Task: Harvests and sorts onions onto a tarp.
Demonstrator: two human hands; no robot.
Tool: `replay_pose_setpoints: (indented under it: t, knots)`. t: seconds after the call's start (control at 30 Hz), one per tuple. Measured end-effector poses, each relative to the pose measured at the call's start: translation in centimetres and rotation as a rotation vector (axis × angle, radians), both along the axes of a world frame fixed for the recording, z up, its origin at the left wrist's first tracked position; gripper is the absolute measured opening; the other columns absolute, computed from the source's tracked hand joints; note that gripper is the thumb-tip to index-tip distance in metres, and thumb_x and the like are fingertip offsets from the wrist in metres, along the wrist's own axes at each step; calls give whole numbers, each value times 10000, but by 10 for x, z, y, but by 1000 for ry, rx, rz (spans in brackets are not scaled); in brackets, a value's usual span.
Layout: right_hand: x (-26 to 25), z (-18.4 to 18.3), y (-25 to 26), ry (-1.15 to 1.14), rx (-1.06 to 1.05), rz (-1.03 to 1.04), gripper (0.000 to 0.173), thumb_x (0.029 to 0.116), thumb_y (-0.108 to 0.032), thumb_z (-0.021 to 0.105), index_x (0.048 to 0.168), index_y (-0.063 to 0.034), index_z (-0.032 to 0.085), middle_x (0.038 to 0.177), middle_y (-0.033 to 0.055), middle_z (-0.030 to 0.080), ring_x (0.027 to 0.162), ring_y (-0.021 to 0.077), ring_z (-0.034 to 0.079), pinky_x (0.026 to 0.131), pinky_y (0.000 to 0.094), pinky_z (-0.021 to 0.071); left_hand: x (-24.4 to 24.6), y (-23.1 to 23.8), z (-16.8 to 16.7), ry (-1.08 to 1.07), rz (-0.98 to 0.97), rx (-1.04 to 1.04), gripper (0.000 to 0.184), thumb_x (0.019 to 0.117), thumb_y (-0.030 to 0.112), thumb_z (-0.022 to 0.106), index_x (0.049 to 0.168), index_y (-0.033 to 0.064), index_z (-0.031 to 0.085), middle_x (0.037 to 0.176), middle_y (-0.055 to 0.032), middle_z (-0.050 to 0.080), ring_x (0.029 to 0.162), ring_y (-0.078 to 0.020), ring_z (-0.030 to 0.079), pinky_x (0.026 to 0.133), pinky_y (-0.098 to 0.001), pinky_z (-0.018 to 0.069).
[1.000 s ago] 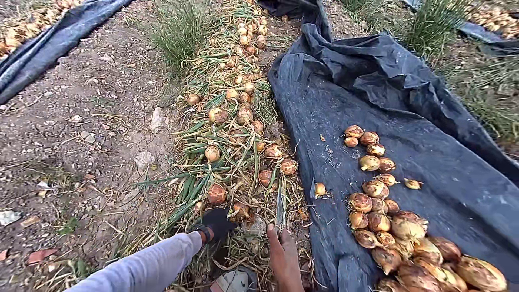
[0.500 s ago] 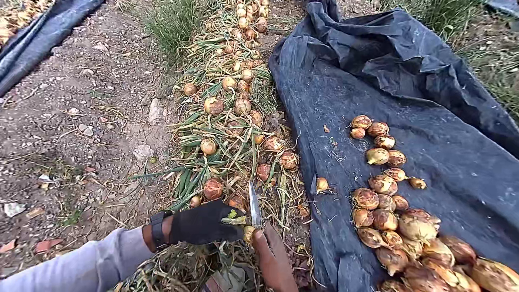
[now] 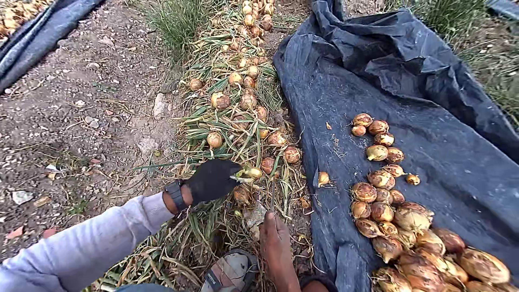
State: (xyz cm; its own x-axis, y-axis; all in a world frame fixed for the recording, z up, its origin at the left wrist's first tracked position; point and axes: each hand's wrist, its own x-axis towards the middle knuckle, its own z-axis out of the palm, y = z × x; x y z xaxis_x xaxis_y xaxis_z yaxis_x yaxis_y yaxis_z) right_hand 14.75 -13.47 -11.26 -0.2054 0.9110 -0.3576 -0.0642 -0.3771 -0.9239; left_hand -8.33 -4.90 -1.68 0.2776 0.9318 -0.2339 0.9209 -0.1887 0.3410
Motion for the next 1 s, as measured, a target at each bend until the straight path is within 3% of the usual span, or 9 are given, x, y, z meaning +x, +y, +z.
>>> replay_pose_setpoints:
  t: [0.1,0.17,0.23,0.4,0.5,0.63,0.83,0.93,1.0]
  knots:
    - [6,-19,6,-157,-89,47,681,912,-748,477,1004,-80,576,649,-9,452,504,130,443,470,343,433,24,-21,-1,-66,-251,-216,368,991,239,620,1336,116,652,1210,-105,693,1099,-291,671,941,-541,537]
    - [0,-20,9,-190,-53,54,728,856,-735,596,1117,-59,668,822,29,677,719,139,661,678,385,582,40,-36,-15,-73,-376,-350,251,983,224,595,1136,46,683,1086,-167,698,1037,-371,670,880,-601,521]
    - [-6,-16,13,-215,-7,60,635,884,-670,620,1062,-65,699,834,26,719,769,126,703,743,380,608,48,-34,-24,-40,-356,-417,230,983,219,574,995,13,675,984,-195,682,978,-406,659,832,-628,504]
    - [46,17,83,-367,62,37,542,1012,-575,454,905,-76,636,585,-8,461,473,144,451,476,378,441,16,8,-73,151,150,-459,282,990,361,600,1116,136,716,1027,-136,719,996,-360,694,817,-627,554]
    - [82,60,132,-224,59,-211,597,1061,-629,271,774,-144,468,512,-38,331,379,98,341,367,283,367,23,-13,-110,227,152,-689,614,993,583,533,1095,-3,684,1100,-254,684,1072,-448,665,880,-680,523]
    - [65,70,99,-140,68,-200,552,1071,-571,278,821,-130,496,524,-36,350,374,103,346,353,290,376,49,-38,-143,219,303,-812,920,829,841,543,1077,-32,695,1143,-273,688,1109,-447,671,913,-670,532]
    - [44,-1,0,-171,-258,-194,487,1090,-494,381,894,-73,529,560,3,384,399,132,363,370,317,382,20,-47,-149,29,280,-738,593,952,533,622,1189,-9,660,1180,-263,669,1141,-441,644,952,-667,502]
    - [37,-12,0,-266,-282,-104,539,1046,-563,455,1013,-41,587,617,38,441,463,173,424,443,373,428,4,-48,-105,-347,273,-637,560,971,434,684,1390,73,597,1268,-162,673,1167,-288,654,1045,-520,505]
    - [31,-7,13,-287,-206,-3,597,996,-618,495,1121,-42,592,686,56,506,517,191,489,496,411,474,9,-43,-69,-637,241,-638,421,931,302,753,1292,107,663,1146,-70,723,1024,-165,695,944,-402,565]
